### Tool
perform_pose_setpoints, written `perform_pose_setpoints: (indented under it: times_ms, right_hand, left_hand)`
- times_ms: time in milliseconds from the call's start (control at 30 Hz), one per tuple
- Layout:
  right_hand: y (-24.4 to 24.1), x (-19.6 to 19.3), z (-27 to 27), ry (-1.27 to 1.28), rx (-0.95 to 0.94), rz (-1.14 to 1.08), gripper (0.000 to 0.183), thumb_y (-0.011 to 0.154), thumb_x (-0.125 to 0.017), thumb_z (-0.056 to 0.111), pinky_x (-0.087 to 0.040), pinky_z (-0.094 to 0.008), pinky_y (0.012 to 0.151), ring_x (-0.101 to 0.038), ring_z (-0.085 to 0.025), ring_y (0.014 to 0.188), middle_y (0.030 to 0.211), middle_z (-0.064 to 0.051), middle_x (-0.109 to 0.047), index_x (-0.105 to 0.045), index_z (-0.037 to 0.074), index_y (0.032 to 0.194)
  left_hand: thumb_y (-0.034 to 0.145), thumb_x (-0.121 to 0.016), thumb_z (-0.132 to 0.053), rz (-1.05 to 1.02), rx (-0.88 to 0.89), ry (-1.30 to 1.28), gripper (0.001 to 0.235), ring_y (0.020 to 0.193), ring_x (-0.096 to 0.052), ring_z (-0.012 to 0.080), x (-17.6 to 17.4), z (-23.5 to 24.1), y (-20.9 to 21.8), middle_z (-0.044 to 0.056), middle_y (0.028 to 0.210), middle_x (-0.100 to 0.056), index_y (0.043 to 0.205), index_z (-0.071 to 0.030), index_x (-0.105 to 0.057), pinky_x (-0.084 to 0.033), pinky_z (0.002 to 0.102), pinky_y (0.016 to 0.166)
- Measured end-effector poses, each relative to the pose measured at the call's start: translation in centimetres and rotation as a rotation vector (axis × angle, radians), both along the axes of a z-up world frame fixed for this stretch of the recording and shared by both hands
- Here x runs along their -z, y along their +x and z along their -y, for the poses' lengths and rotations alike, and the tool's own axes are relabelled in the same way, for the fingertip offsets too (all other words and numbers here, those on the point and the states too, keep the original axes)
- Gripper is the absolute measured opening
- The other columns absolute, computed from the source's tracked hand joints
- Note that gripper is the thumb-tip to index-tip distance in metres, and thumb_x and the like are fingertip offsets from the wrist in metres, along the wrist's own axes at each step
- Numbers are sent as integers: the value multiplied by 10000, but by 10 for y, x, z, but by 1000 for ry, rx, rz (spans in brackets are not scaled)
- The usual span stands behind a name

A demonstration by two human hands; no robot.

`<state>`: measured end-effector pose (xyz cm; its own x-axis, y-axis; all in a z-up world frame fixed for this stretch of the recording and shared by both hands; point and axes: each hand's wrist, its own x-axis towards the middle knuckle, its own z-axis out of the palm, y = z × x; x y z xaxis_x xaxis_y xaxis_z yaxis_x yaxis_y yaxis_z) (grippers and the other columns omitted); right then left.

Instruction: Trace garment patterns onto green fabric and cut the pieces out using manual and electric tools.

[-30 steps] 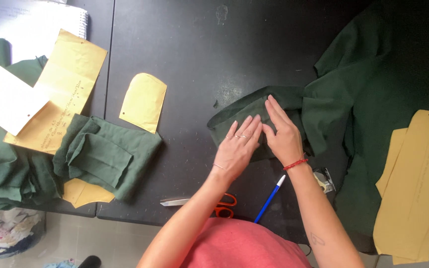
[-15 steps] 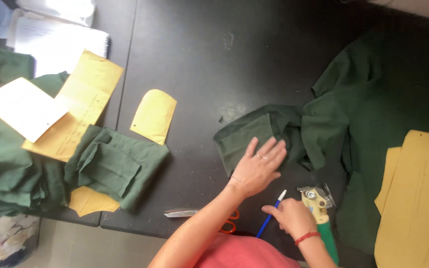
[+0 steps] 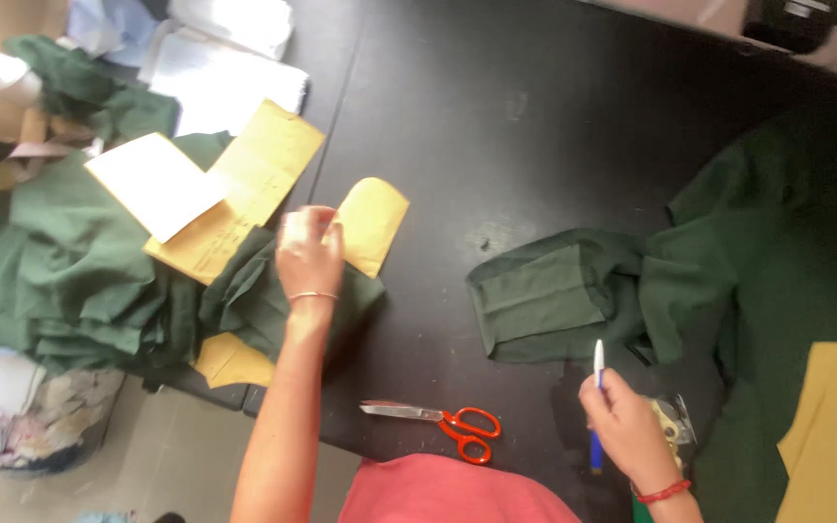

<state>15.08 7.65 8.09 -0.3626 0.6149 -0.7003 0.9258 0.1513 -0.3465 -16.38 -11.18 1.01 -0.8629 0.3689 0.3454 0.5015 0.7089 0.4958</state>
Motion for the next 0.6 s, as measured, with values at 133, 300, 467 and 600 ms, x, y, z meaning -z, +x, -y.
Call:
perform_pose_setpoints:
  times_ms: [133, 300, 467, 600]
  right_hand:
    - [-11, -10, 8, 88, -31, -55, 281, 827, -431, 343, -395, -306, 578, -571, -221, 494, 450, -75, -573, -500, 109, 686]
    - [-9, -5, 21, 119, -41, -96, 235, 822, -507, 348, -386, -276, 605, -473, -177, 535, 527, -51, -511, -619, 143, 846]
    - [-7, 6, 27, 140, -208, -217, 168, 789, -552, 297, -381, -231, 620, -491, -112, 597, 616, 5, -555, -630, 148, 802]
    - [-10, 7, 28, 150, -318, -288, 175, 770, -561, 294, -379, -223, 615, -506, -95, 601, 656, 26, -596, -647, 159, 842]
  left_hand:
    - [775, -587, -122, -114, 57, -117, 71, 633, -513, 227, -29, 17, 44, -4, 702, -501, 759, -175, -543, -354, 360, 526]
    - [843, -521, -50, -56, -297, 188, 44, 802, -506, 229, -19, 89, 97, 67, 850, -549, 862, -67, -558, -390, 315, 767]
    - [789, -546, -75, -103, -242, -195, 221, 1006, -485, 269, 10, 176, 87, 111, 1058, -541, 1006, -39, -556, -371, 351, 893]
    - [815, -574, -254, -134, -30, -420, 312, 1106, -508, 180, -1, 193, 86, 44, 1221, -515, 1089, -105, -573, -446, 286, 857]
